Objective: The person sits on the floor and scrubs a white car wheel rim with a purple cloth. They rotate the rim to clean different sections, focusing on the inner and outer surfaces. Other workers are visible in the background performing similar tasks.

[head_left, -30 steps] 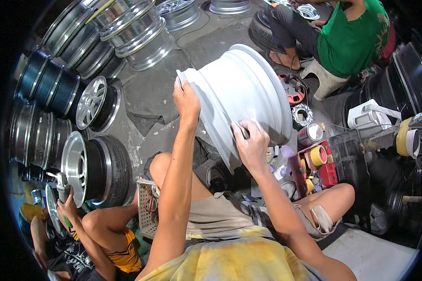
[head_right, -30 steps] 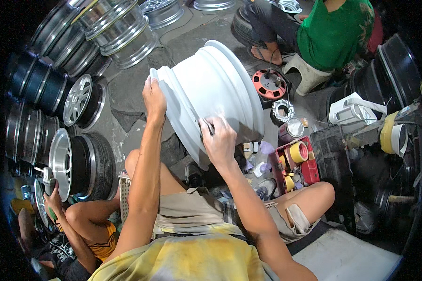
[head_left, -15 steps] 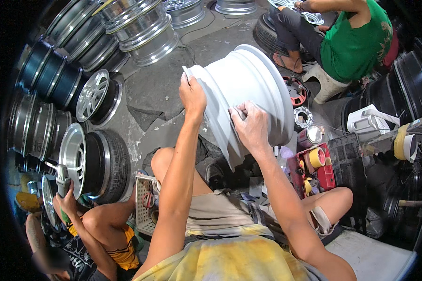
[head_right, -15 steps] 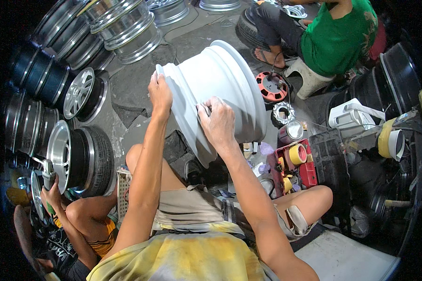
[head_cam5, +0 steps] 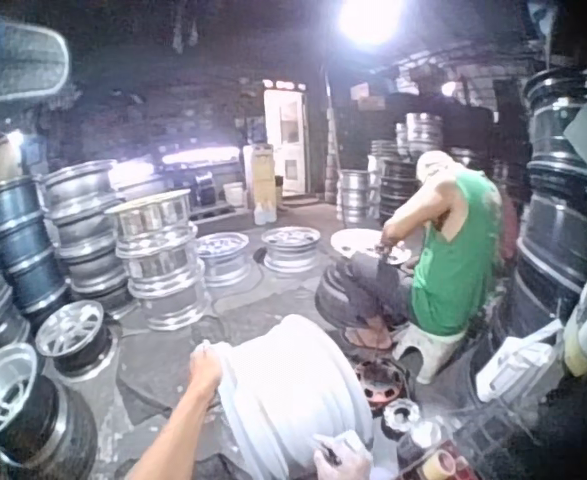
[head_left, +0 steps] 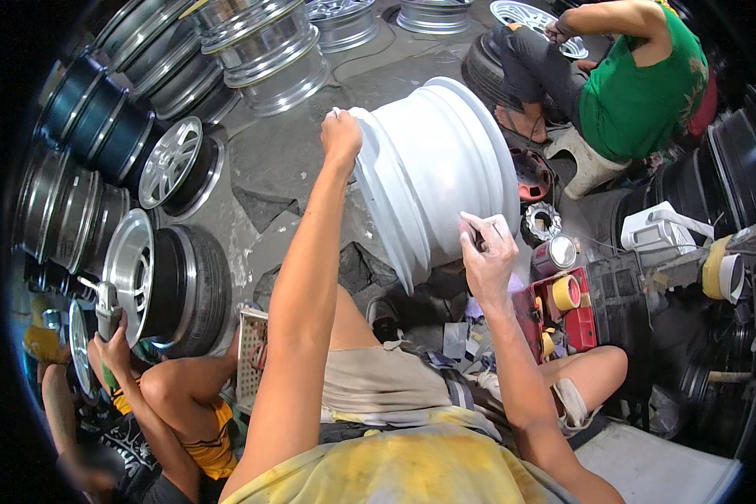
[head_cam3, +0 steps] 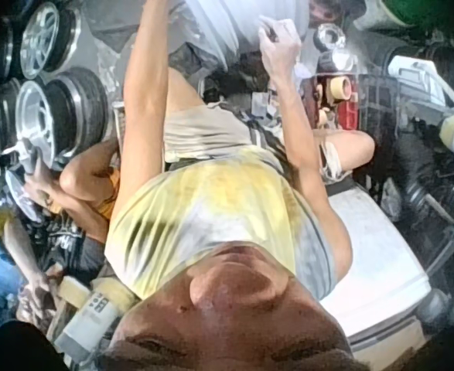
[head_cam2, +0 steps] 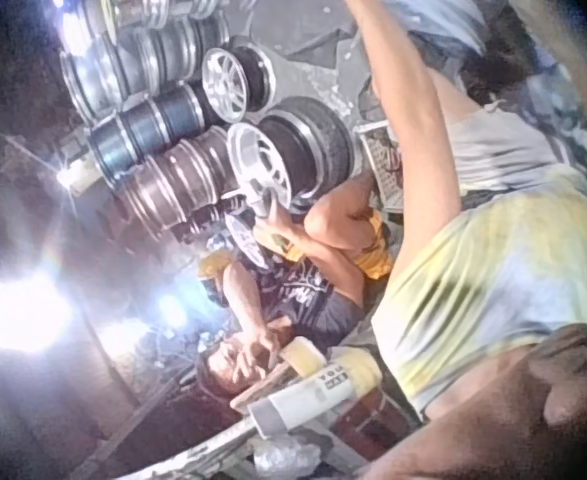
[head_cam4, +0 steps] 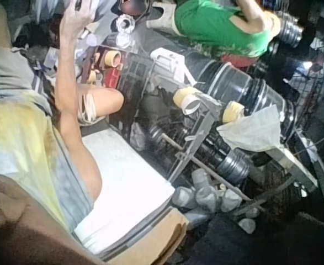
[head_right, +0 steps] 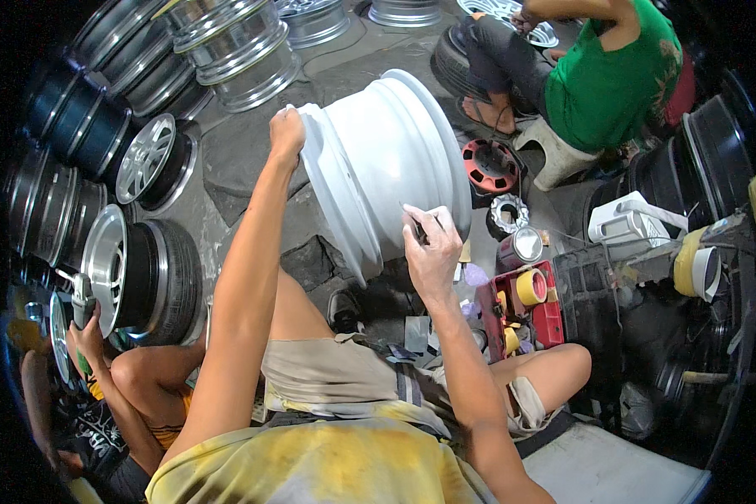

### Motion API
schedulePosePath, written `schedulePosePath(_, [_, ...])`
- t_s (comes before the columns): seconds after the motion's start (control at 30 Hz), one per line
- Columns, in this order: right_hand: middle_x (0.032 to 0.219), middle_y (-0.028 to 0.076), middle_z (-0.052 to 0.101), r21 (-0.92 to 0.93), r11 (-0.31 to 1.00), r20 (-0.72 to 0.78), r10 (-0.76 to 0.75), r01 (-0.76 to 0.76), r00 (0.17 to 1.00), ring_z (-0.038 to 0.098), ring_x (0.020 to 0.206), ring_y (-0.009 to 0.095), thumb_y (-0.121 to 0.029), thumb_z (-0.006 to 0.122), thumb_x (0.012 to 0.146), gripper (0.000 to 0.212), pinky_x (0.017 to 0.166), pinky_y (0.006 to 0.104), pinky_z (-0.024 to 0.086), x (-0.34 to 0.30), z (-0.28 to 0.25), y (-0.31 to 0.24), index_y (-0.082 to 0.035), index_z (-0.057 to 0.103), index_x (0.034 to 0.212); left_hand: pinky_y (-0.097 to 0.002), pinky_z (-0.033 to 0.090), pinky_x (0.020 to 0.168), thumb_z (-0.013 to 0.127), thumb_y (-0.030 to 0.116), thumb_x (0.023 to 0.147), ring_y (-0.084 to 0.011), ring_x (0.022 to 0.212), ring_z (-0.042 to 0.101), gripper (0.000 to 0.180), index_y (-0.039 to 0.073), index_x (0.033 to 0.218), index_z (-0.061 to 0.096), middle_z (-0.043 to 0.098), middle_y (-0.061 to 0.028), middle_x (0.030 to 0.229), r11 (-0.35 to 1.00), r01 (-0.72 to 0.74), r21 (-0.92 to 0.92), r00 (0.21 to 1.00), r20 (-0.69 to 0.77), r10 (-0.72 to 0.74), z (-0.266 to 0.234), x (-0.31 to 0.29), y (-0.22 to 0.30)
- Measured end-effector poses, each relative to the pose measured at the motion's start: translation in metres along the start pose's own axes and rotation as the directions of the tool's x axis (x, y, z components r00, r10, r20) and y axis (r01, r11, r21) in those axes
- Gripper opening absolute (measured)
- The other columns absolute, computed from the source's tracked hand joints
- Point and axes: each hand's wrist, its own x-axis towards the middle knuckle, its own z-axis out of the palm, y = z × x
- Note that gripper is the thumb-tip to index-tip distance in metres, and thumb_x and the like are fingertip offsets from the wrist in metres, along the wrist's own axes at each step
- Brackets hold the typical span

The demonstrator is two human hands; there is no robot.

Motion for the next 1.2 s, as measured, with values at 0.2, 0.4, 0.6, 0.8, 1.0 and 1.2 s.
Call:
schedulePosePath(0.2, [0.105,0.012,0.065,-0.063,0.942,-0.036,-0.331,0.328,0.943,0.062,0.085,0.026,0.008,0.074,0.085,0.043,0.074,0.0364,0.053,0.006,0.025,0.023,-0.005,0.075,0.126,-0.0508,0.045,0.112,0.042,0.030,0.103,-0.0481,0.132,0.059,0.054,-0.010,0.133,0.062,0.065,-0.0336,0.135,1.000,0.019,0.011,1.000,-0.007,-0.019,-0.002,0.005,0.000])
schedulePosePath(0.4, [0.130,0.001,0.066,-0.402,0.720,0.181,-0.543,0.566,0.820,0.055,0.120,0.027,-0.026,0.076,0.092,0.037,0.101,0.0421,0.043,0.012,0.030,0.045,-0.018,0.075,0.128,-0.0515,0.042,0.114,0.041,0.030,0.103,-0.0480,0.135,0.056,0.055,-0.011,0.136,0.059,0.063,-0.0341,0.136,0.999,-0.012,0.035,0.999,-0.036,0.014,-0.004,-0.010,0.008])
schedulePosePath(0.6, [0.128,0.003,0.069,-0.256,0.769,0.369,-0.483,0.586,0.794,0.057,0.123,0.029,-0.029,0.060,0.103,0.032,0.110,0.0481,0.036,0.149,0.072,0.002,-0.018,0.075,0.129,-0.0522,0.042,0.114,0.041,0.028,0.103,-0.0494,0.133,0.056,0.056,-0.009,0.141,0.056,0.062,-0.0347,0.137,0.995,-0.095,-0.003,0.995,-0.038,0.095,0.002,-0.046,0.010])
schedulePosePath(0.8, [0.120,0.007,0.074,-0.099,0.885,0.213,-0.428,0.456,0.878,0.058,0.127,0.030,-0.026,0.056,0.105,0.032,0.115,0.0521,0.032,0.077,0.077,-0.005,-0.013,0.077,0.125,-0.0491,0.042,0.114,0.041,0.027,0.104,-0.0474,0.134,0.057,0.057,-0.010,0.146,0.052,0.061,-0.0349,0.140,0.989,-0.085,-0.124,0.996,-0.041,0.080,-0.009,-0.042,0.001])
schedulePosePath(1.0, [0.119,0.013,0.076,-0.070,0.933,0.282,-0.322,0.354,0.904,0.064,0.124,0.035,-0.031,0.054,0.105,0.035,0.110,0.0527,0.041,0.105,0.094,-0.027,-0.011,0.079,0.116,-0.0445,0.038,0.118,0.039,0.025,0.110,-0.0416,0.142,0.052,0.056,-0.010,0.153,0.043,0.055,-0.0311,0.150,0.958,-0.170,-0.230,0.985,-0.038,0.166,-0.016,-0.106,0.000])
schedulePosePath(1.2, [0.107,0.019,0.074,-0.008,0.974,0.507,-0.191,0.227,0.840,0.070,0.102,0.041,-0.036,0.056,0.101,0.038,0.085,0.0546,0.055,0.191,0.146,-0.002,-0.007,0.081,0.097,-0.0419,0.036,0.119,0.039,0.025,0.111,-0.0368,0.144,0.050,0.056,-0.009,0.156,0.040,0.052,-0.0276,0.154,0.897,-0.177,-0.406,0.981,0.001,0.194,-0.003,-0.152,0.005])
